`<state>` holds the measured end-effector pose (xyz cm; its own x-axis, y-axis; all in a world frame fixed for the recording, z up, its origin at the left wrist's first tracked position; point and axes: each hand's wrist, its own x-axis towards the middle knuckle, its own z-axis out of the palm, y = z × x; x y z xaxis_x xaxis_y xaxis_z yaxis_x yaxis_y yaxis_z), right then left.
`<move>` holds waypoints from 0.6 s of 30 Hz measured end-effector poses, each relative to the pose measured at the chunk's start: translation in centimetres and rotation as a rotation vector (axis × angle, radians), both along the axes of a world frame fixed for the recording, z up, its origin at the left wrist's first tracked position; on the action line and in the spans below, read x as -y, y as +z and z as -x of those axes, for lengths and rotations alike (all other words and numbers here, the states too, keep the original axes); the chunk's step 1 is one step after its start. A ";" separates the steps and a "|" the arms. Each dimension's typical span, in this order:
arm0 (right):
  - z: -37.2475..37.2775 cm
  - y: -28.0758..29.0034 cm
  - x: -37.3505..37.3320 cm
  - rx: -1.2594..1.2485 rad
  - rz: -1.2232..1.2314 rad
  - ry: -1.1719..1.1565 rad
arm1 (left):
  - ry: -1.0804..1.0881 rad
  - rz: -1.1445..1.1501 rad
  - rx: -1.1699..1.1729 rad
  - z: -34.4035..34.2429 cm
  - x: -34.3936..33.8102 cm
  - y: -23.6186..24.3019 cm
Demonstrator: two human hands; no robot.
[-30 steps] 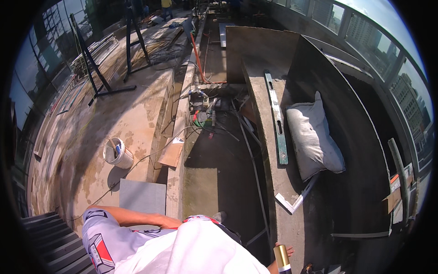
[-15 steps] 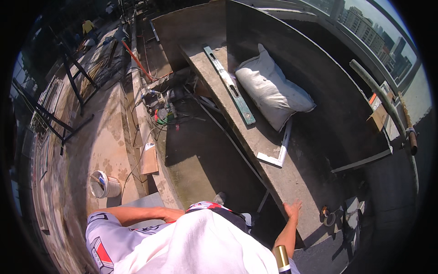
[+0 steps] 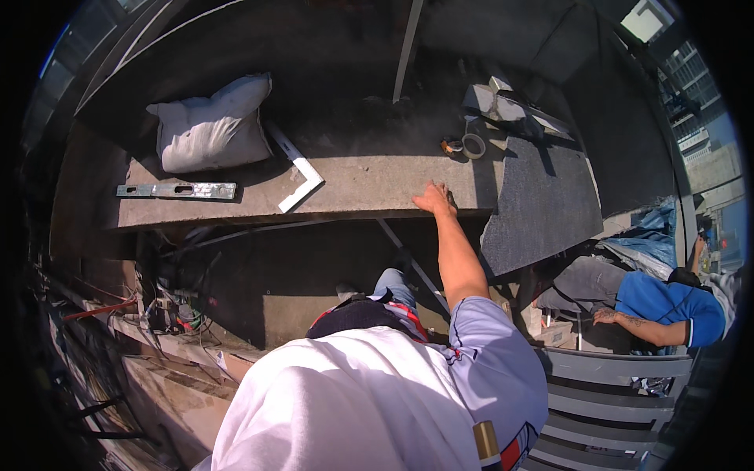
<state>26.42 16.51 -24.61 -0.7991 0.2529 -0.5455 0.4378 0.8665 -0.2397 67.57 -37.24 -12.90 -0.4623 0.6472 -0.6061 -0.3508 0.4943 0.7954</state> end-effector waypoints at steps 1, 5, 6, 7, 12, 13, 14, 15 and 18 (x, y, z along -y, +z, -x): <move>-0.8 -1.1 0.0 0.059 0.096 -0.063 | -0.004 0.001 0.004 0.1 0.1 0.0; -3.3 -3.4 1.2 -0.092 0.007 0.069 | -0.017 0.006 0.023 0.3 0.0 0.5; -2.8 -3.0 1.5 -0.067 0.014 0.055 | -0.019 0.006 0.028 0.2 -0.1 0.6; -2.3 -2.6 1.5 -0.039 0.021 0.032 | -0.028 0.005 0.030 0.4 -0.1 0.6; -0.9 -0.5 1.7 0.074 -0.065 0.068 | -0.053 0.008 0.044 1.3 -0.5 1.1; -0.9 0.3 2.0 0.071 -0.026 0.050 | -0.052 0.012 0.042 1.4 -0.7 1.2; -1.1 1.0 2.4 0.068 0.013 0.032 | -0.054 0.017 0.041 1.5 -0.9 1.3; -1.5 1.8 2.1 0.063 0.047 0.010 | -0.060 0.020 0.039 1.7 -1.1 1.5; -1.5 -0.1 1.1 0.061 0.026 0.011 | -0.084 0.018 0.026 2.3 -1.7 1.8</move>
<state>27.89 15.40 -24.69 -0.7671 0.2289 -0.5993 0.4424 0.8652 -0.2358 65.25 -35.51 -11.05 -0.3910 0.6718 -0.6292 -0.3281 0.5369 0.7772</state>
